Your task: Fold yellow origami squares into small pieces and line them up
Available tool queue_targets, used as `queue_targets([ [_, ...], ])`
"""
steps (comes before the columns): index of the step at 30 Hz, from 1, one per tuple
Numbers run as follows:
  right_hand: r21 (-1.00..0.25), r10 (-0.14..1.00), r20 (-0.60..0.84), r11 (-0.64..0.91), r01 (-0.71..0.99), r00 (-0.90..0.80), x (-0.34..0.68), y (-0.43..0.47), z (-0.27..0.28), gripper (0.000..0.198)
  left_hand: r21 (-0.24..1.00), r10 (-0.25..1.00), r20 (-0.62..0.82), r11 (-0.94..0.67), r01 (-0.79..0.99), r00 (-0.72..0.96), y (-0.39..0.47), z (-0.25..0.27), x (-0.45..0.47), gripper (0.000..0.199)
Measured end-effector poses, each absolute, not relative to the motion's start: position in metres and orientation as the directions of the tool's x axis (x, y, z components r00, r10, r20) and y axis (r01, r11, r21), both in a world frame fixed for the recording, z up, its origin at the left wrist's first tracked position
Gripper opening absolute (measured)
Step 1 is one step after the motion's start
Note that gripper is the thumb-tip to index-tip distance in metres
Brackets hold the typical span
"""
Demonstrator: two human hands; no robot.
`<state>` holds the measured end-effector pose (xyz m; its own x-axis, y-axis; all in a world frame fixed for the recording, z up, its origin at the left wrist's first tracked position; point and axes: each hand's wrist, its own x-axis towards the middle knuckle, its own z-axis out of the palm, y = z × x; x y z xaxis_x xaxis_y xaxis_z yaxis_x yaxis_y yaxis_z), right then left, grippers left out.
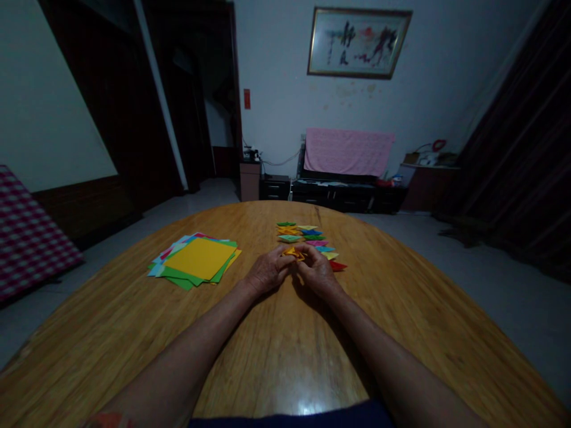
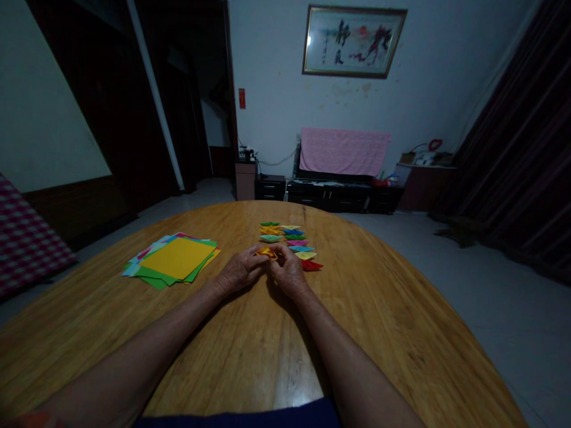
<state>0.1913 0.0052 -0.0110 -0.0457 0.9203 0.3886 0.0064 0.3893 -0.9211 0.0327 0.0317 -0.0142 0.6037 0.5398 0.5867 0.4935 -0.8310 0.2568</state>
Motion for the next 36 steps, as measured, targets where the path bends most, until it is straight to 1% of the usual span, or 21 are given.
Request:
queue_targets([
  [6, -0.935, 0.934, 0.355, 0.355, -0.022, -0.033, 0.193, 0.004, -0.012, 0.025, 0.288, 0.491, 0.676, -0.862, 0.416, 0.549, 0.033, -0.018, 0.034, 0.020],
  [11, -0.947, 0.947, 0.322, 0.322, -0.015, 0.022, 0.196, 0.005, -0.012, 0.022, 0.309, 0.524, 0.655, -0.844, 0.439, 0.545, 0.030, -0.014, 0.033, 0.017],
  [15, -0.944, 0.946, 0.325, 0.323, 0.068, 0.012, 0.199, 0.005, -0.012, 0.022, 0.323, 0.549, 0.629, -0.829, 0.457, 0.551, 0.027, -0.010, 0.032, 0.015],
  [19, -0.906, 0.930, 0.366, 0.361, 0.219, -0.022, 0.203, 0.005, -0.012, 0.021, 0.318, 0.573, 0.601, -0.811, 0.490, 0.558, 0.026, -0.009, 0.031, 0.022],
  [21, -0.894, 0.923, 0.385, 0.380, 0.239, -0.025, 0.203, 0.005, -0.013, 0.019, 0.317, 0.582, 0.588, -0.805, 0.502, 0.562, 0.026, -0.009, 0.030, 0.023],
  [25, -0.919, 0.933, 0.357, 0.357, 0.168, -0.029, 0.203, 0.005, -0.014, 0.018, 0.303, 0.599, 0.577, -0.789, 0.535, 0.556, 0.027, -0.011, 0.028, 0.024],
  [30, -0.943, 0.950, 0.311, 0.313, 0.110, -0.032, 0.203, 0.004, -0.014, 0.020, 0.302, 0.595, 0.605, -0.786, 0.540, 0.529, 0.026, -0.011, 0.030, 0.024],
  [32, -0.951, 0.954, 0.297, 0.299, 0.079, -0.037, 0.204, 0.004, -0.014, 0.022, 0.324, 0.610, 0.617, -0.772, 0.547, 0.496, 0.024, -0.010, 0.032, 0.023],
  [36, -0.959, 0.960, 0.276, 0.278, 0.048, -0.045, 0.205, 0.005, -0.014, 0.024, 0.410, 0.651, 0.622, -0.745, 0.526, 0.436, 0.023, -0.009, 0.034, 0.019],
])
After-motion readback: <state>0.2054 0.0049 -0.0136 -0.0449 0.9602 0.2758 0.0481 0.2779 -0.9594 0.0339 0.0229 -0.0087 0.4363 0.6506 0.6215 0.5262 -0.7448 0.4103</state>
